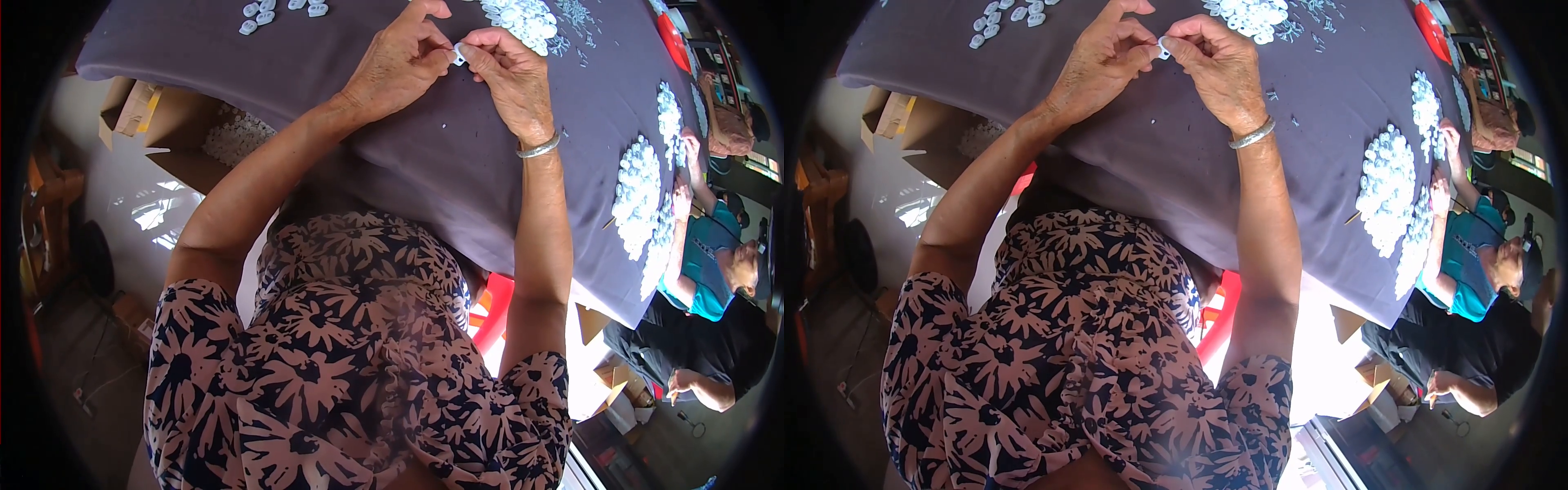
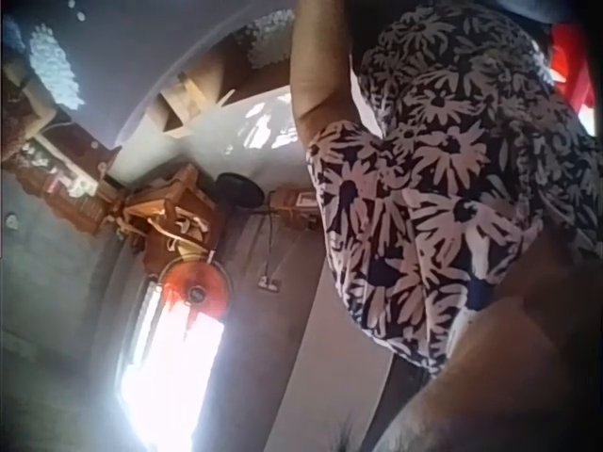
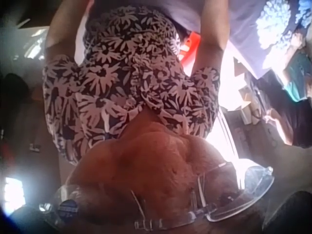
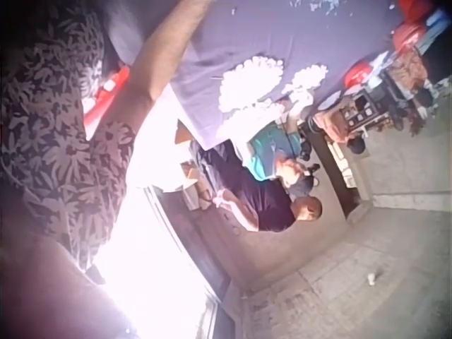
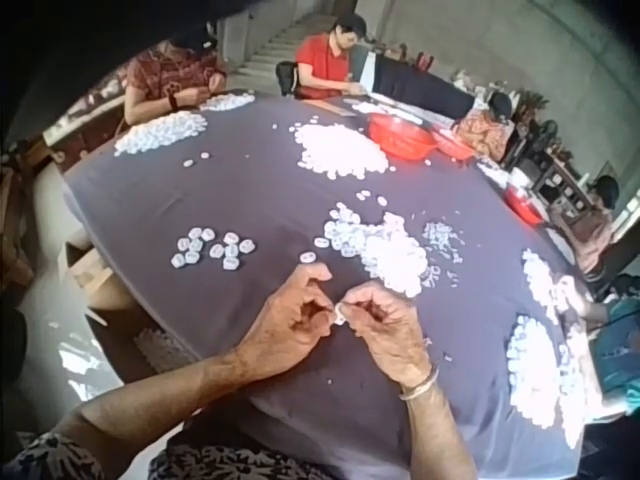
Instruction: The person assembles plastic components by joining small plastic pieces together by hand and places the assembled parts onto the table.
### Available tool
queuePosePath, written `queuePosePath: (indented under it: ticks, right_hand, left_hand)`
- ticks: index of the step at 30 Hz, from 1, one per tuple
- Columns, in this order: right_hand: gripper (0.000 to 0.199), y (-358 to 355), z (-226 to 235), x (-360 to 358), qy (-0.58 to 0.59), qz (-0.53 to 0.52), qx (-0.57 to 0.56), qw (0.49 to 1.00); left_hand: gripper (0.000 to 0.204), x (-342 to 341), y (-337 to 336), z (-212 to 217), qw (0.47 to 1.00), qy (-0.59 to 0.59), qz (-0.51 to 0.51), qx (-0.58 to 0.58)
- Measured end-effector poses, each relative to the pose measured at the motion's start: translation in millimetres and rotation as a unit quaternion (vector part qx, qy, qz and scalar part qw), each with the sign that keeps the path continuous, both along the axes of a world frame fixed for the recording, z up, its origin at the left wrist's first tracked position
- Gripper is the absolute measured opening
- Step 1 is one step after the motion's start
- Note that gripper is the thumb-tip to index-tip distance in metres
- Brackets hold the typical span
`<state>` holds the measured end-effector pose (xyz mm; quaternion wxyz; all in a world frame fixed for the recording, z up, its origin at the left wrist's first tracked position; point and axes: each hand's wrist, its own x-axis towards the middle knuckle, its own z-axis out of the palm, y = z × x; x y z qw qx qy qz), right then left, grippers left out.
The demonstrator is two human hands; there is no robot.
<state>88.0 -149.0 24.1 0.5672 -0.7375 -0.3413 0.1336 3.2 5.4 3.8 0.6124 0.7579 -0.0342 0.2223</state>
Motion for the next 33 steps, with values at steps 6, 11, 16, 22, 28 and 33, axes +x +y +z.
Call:
queuePosePath:
  ticks: [6, 11, 16, 22, 28, 33]
  right_hand:
    - [0.026, -1, -8, -2, 0.016, 0.054, 0.025, 0.998]
    - [0.027, -4, -8, -5, -0.051, 0.036, -0.004, 0.998]
    - [0.028, -6, -6, -11, -0.178, 0.002, -0.021, 0.984]
    - [0.028, -5, 0, -16, -0.256, -0.012, -0.008, 0.967]
    - [0.03, -5, 0, -15, -0.28, -0.03, -0.007, 0.959]
    - [0.03, -4, 1, -18, -0.254, -0.018, -0.014, 0.967]
  left_hand:
    - [0.043, -2, 2, 6, 0.989, 0.077, -0.046, -0.121]
    - [0.043, -5, 9, 7, 0.977, 0.129, -0.084, -0.146]
    - [0.043, -5, 18, 9, 0.966, 0.146, -0.126, -0.171]
    - [0.036, -5, 24, 17, 0.964, 0.159, -0.169, -0.132]
    - [0.034, -3, 21, 14, 0.968, 0.141, -0.163, -0.127]
    - [0.041, 4, 23, 3, 0.968, 0.123, -0.18, -0.125]
